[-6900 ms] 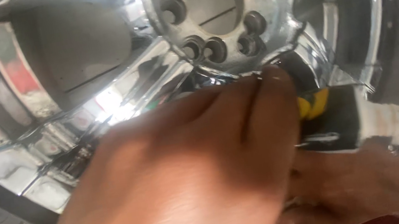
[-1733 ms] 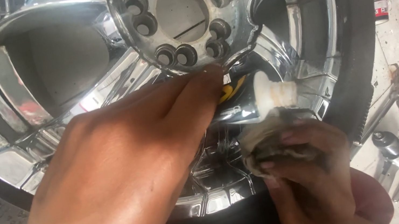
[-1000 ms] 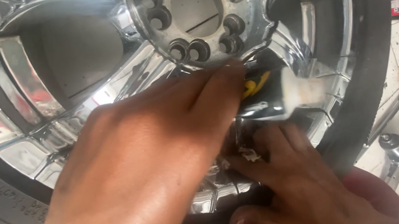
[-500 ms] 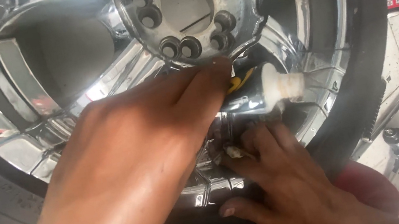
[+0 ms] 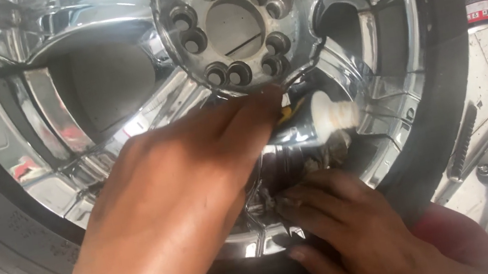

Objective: Polishing a chrome car rim using a cloth and polishing paste.

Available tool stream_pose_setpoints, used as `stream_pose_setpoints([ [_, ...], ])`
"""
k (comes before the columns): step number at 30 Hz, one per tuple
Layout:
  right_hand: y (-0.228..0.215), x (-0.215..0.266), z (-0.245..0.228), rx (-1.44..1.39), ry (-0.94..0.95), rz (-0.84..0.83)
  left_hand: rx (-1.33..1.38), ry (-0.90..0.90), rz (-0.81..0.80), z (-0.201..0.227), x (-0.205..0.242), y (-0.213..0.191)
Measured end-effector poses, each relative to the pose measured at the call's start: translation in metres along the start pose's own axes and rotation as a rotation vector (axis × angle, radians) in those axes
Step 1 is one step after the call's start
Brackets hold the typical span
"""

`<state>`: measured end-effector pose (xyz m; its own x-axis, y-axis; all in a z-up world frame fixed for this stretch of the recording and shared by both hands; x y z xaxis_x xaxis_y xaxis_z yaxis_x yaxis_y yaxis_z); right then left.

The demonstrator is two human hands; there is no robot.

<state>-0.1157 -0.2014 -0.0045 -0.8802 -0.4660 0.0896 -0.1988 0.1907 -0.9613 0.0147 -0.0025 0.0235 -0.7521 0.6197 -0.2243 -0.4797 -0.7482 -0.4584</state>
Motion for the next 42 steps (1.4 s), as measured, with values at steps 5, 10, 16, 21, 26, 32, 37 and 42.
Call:
stream_pose_setpoints([
  [5, 0.01, 0.002, -0.002, 0.021, 0.139, -0.056, -0.026, -0.022, -0.005, -0.003, 0.0, 0.001],
  [10, 0.005, -0.016, -0.007, 0.007, 0.117, -0.031, -0.021, -0.022, -0.006, 0.0, 0.001, 0.003],
  [16, 0.01, -0.008, -0.007, 0.052, 0.109, 0.12, 0.012, -0.077, -0.024, -0.005, 0.004, -0.003],
  [21, 0.007, -0.006, -0.014, 0.091, 0.126, 0.141, 0.035, -0.025, 0.026, -0.004, 0.005, -0.009],
  [26, 0.006, -0.01, -0.019, 0.211, 0.146, 0.062, 0.02, -0.01, 0.008, -0.002, 0.003, -0.005],
  [32, 0.006, -0.003, 0.0, -0.163, 0.183, 0.033, -0.03, -0.023, -0.024, 0.002, 0.0, 0.003],
  [37, 0.009, -0.003, -0.004, -0.139, 0.105, 0.119, -0.069, -0.018, -0.014, -0.005, 0.0, 0.002],
  [42, 0.014, -0.005, -0.025, 0.165, 0.163, 0.062, -0.085, 0.027, -0.002, -0.003, 0.003, 0.004],
])
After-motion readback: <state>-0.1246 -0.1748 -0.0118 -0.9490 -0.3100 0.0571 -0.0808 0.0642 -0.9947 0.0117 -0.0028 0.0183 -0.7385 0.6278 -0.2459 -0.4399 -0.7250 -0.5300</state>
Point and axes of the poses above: each hand's wrist, its own x-axis away from the middle knuckle, its own y-axis out of the palm, z = x × y, the point moved 2 cm from there along -x, towards the middle knuckle, and after that the axes turned 13 degrees about x, right-handed, at the moved point
